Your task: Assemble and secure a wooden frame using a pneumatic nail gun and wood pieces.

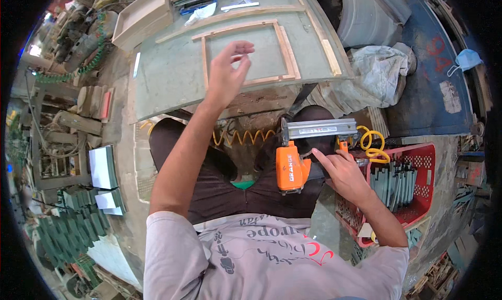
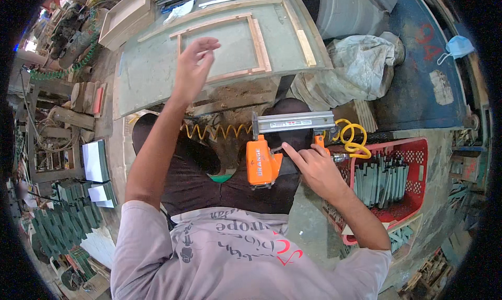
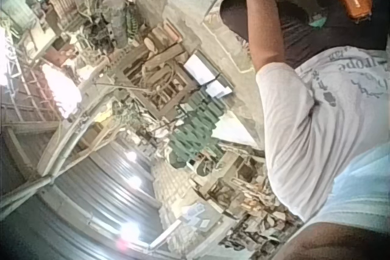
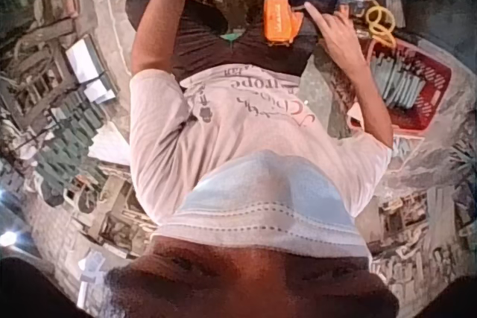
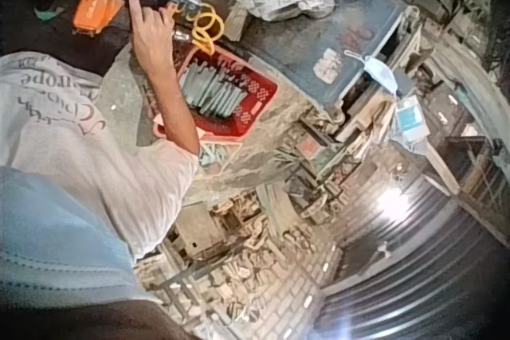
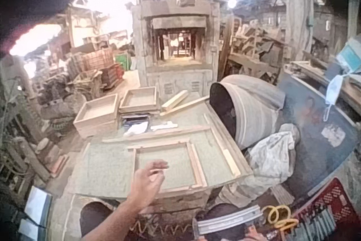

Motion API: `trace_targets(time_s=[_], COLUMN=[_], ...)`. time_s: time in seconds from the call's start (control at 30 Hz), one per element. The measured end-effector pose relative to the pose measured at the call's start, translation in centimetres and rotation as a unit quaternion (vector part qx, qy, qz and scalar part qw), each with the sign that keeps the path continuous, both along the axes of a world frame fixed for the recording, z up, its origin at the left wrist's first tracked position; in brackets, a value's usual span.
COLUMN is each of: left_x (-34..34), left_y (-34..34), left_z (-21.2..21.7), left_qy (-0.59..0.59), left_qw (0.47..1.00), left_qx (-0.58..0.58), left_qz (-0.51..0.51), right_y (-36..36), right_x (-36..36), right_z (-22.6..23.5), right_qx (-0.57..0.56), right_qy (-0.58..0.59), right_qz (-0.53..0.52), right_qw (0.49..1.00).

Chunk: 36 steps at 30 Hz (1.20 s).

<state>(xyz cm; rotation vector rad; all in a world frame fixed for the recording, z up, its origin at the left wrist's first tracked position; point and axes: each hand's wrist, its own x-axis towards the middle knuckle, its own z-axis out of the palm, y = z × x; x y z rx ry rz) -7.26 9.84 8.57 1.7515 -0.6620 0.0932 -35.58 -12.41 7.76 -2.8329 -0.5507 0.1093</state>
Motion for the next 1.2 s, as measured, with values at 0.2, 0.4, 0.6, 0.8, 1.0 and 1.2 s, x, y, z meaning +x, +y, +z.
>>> trace_targets(time_s=[0.2, 0.4, 0.6, 0.8, 1.0, 1.2], left_x=[1.5, 3.1, 2.4, 0.4, -2.5, -3.1], left_y=[5.9, 9.7, 10.8, 11.3, 12.3, 11.6], left_z=[-1.0, -2.7, -4.0, -3.8, -3.7, -5.4], left_qy=[-0.026, 0.023, 0.078, 0.043, -0.041, -0.102], left_qw=[0.995, 0.99, 0.985, 0.993, 0.99, 0.98], left_qx=[0.004, 0.02, 0.047, 0.046, 0.124, 0.121], left_qz=[0.094, 0.137, 0.145, 0.1, 0.06, 0.118], right_y=[0.2, 1.6, 2.9, 5.9, 10.9, 14.3], right_x=[-0.1, 1.4, 4.6, 8.7, 16.7, 24.3], right_z=[0.4, 2.6, 4.8, 6.3, 5.1, 2.7], right_qx=[0.022, 0.031, 0.043, 0.09, 0.255, 0.267], right_qy=[0.067, 0.082, 0.112, 0.059, -0.061, -0.044], right_qz=[-0.022, -0.03, -0.01, -0.026, -0.063, -0.114], right_qw=[0.997, 0.996, 0.993, 0.994, 0.963, 0.956])
